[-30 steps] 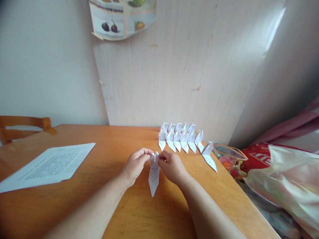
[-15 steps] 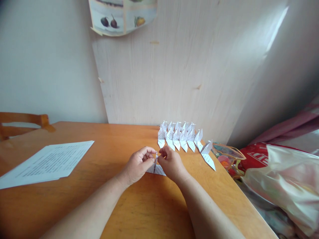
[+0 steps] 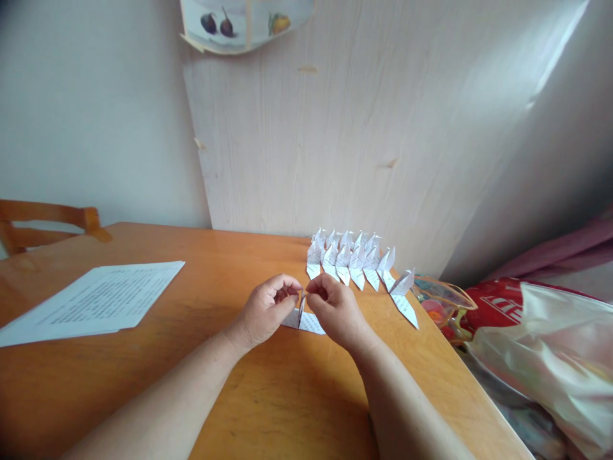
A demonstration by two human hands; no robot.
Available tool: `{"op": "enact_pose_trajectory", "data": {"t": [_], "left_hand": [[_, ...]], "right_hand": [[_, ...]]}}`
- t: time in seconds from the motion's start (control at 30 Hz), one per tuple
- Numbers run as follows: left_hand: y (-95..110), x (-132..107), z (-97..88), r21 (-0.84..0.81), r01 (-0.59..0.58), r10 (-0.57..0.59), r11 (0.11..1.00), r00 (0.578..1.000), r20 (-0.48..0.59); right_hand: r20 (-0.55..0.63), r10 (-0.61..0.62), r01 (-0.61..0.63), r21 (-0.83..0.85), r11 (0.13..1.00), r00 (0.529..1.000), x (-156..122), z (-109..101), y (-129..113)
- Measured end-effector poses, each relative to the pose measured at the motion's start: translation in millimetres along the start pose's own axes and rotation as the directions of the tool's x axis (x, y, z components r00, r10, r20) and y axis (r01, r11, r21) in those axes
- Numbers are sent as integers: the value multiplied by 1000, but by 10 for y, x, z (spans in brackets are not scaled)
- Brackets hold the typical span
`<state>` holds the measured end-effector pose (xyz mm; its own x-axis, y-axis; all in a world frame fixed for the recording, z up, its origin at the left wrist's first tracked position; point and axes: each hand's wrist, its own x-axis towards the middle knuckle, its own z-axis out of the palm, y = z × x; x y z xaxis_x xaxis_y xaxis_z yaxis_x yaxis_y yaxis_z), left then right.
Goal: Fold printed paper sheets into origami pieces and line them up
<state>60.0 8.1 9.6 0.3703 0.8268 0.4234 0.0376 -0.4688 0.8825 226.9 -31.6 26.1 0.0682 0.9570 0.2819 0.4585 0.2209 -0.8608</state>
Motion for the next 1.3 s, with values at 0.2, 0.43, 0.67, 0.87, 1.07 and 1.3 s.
{"op": "enact_pose_trajectory", "data": {"t": [0.2, 0.43, 0.67, 0.87, 1.07, 1.3], "left_hand": [[-37, 2, 10, 43, -29, 29, 999, 1000, 11], [-57, 0, 28, 92, -45, 44, 995, 999, 17], [-22, -8, 44, 124, -51, 49, 991, 999, 17], [-15, -6, 34, 171, -67, 68, 983, 998, 5], [7, -3, 25, 210, -97, 100, 973, 995, -5], [18, -4, 29, 218, -121, 126, 968, 992, -8]], "right_hand": [[4, -57, 57, -56, 997, 998, -34, 21, -55], [-9, -144, 143, -95, 985, 990, -50, 49, -28], [-50, -209, 198, -171, 965, 977, -60, 45, -7], [-65, -243, 223, -229, 948, 968, -65, 44, 5], [-64, -189, 177, -159, 971, 980, -71, 42, -22], [18, 126, -126, 244, 962, 992, -71, 64, -82]]}}
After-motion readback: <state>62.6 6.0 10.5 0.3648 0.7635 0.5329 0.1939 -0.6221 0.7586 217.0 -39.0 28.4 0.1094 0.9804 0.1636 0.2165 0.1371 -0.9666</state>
